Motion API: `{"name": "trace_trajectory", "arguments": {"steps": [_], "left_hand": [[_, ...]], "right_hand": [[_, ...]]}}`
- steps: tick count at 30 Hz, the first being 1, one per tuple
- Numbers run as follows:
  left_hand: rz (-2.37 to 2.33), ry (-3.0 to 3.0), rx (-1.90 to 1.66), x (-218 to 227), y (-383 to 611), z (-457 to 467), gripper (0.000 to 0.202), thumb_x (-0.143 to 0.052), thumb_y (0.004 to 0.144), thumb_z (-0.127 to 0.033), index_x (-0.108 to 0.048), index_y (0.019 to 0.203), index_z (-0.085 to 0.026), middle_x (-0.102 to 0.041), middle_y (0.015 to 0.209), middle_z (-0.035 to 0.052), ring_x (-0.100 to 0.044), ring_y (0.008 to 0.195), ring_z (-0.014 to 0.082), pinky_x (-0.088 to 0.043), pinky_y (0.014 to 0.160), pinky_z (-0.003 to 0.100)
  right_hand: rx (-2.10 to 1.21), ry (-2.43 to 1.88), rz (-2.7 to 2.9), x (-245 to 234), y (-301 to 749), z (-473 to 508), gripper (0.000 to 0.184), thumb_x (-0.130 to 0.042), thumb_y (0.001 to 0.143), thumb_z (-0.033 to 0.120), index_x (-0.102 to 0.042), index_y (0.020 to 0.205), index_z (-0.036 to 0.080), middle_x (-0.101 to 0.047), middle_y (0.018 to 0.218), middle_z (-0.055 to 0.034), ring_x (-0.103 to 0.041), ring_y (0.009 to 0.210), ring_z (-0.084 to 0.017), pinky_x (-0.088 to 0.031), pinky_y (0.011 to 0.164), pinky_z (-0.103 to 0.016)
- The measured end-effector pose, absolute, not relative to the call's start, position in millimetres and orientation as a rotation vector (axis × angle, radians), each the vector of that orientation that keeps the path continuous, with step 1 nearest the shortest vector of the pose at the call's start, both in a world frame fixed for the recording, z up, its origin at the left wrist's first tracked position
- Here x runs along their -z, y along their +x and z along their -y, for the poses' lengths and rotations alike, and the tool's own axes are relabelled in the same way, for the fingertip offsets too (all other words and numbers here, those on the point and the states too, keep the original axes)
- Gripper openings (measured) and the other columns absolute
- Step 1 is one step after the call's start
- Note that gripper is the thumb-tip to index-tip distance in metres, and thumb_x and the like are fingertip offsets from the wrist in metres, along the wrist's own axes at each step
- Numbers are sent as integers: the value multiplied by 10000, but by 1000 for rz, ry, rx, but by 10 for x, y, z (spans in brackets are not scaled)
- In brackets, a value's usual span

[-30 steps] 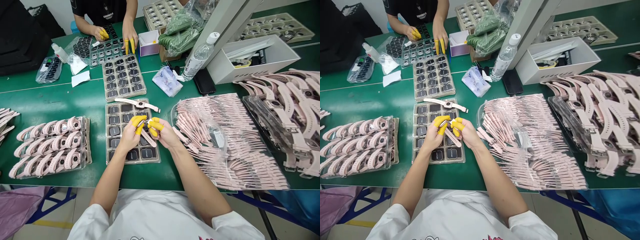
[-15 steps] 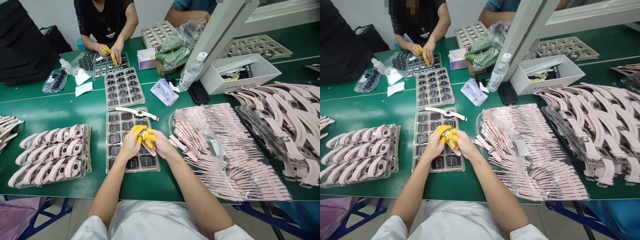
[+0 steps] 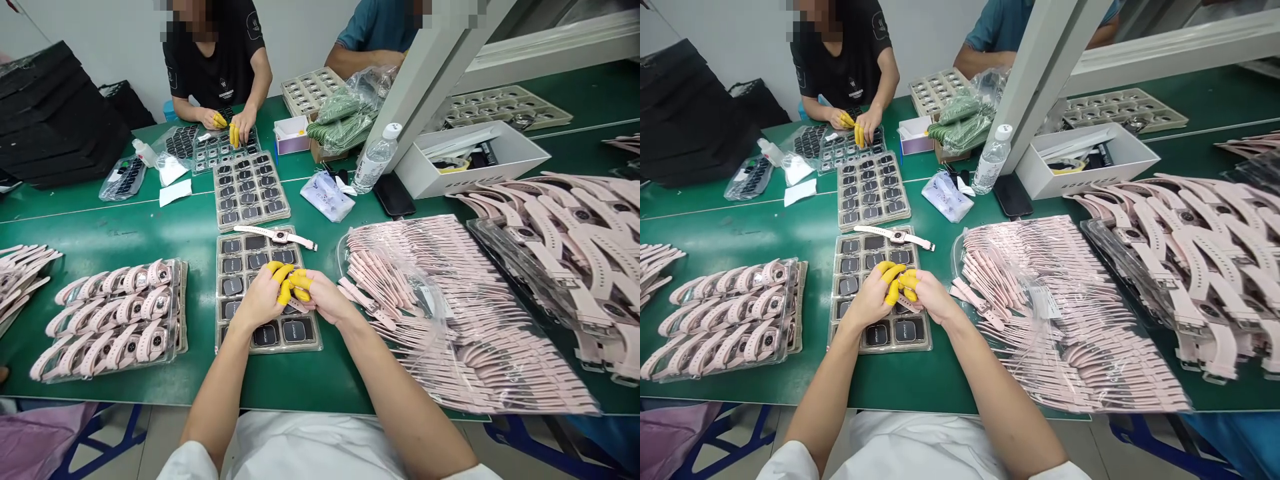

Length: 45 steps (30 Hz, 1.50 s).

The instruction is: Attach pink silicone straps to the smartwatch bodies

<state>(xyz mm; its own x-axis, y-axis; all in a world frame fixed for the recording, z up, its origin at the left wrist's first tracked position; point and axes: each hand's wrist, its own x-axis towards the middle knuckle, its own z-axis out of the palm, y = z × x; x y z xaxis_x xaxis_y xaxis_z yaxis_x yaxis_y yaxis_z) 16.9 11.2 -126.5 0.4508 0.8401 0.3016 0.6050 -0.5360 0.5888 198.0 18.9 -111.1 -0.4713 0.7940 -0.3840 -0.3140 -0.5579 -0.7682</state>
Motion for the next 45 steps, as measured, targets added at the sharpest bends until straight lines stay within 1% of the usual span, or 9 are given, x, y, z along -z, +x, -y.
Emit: {"name": "trace_trajectory", "arguments": {"steps": [5,16,23,28,31,34,37,42,45], "left_hand": [[-1081,2140,-930,1206,168,-130,386,-402,1092,-278,-575,1431,-215,-627,1275,133,-626,1198,243,-539,1074,429],[-1009,2136,-956,976,258,-88,442,-563,1049,-320,-543,1479,-221,-675,1252,125,-678,1124,236,-586,974,378],[-1242,2298,-714,598,83,-123,448,-481,1052,-236,-548,1495,-223,-676,1409,121,-657,1286,262,-545,1101,428],[-1377,2343,-392,328,-287,-299,391,-573,1022,-330,-635,1397,-240,-765,1250,90,-738,1117,269,-598,957,388],[-1436,2478,-129,275,-390,-380,297,-550,1002,-274,-709,1248,-225,-784,1124,91,-748,1023,272,-594,878,365],[-1524,2612,139,236,-461,-478,287,-508,965,-201,-736,1138,-199,-766,1001,106,-727,923,280,-570,807,361],[-1533,2619,235,166,-555,-694,293,-499,955,-213,-738,1124,-203,-764,1007,101,-713,917,273,-545,811,347],[-1497,2448,217,185,-660,-1236,319,-474,961,-273,-749,1110,-205,-773,1106,95,-706,979,269,-532,888,348],[-1518,2386,240,340,-661,-1479,287,-491,944,-275,-757,1019,-196,-769,1099,99,-699,983,265,-532,908,348]], "right_hand": [[-2055,-941,818,1070,1984,-186,391,-847,699,461,-563,746,196,-420,482,89,-243,420,-53,-167,393,-192],[-2076,-793,905,973,2204,-218,372,-802,778,479,-550,764,205,-453,471,82,-274,409,-65,-207,407,-207],[-1758,-920,1388,958,2326,-259,417,-699,877,599,-601,897,194,-515,590,66,-410,518,-107,-304,511,-243],[-1469,-1161,1839,824,2425,-289,296,-641,941,479,-684,918,187,-590,708,27,-466,618,-128,-312,590,-267],[-1359,-1265,2015,696,2554,-286,263,-609,973,430,-701,914,190,-629,714,5,-498,613,-140,-303,591,-282],[-1130,-1422,2009,608,2783,-232,320,-620,986,481,-707,1108,199,-739,984,-66,-637,819,-203,-382,664,-291],[-795,-1730,1996,585,3036,-163,365,-698,947,439,-683,1211,187,-723,1215,-132,-669,1051,-280,-437,766,-317],[-851,-2097,2219,615,3105,-161,157,-660,922,217,-728,1042,143,-767,984,-148,-736,923,-298,-427,698,-326],[-862,-2108,2256,639,2980,-210,199,-629,925,151,-736,1092,132,-779,1043,-170,-747,1014,-302,-445,724,-316]]}}
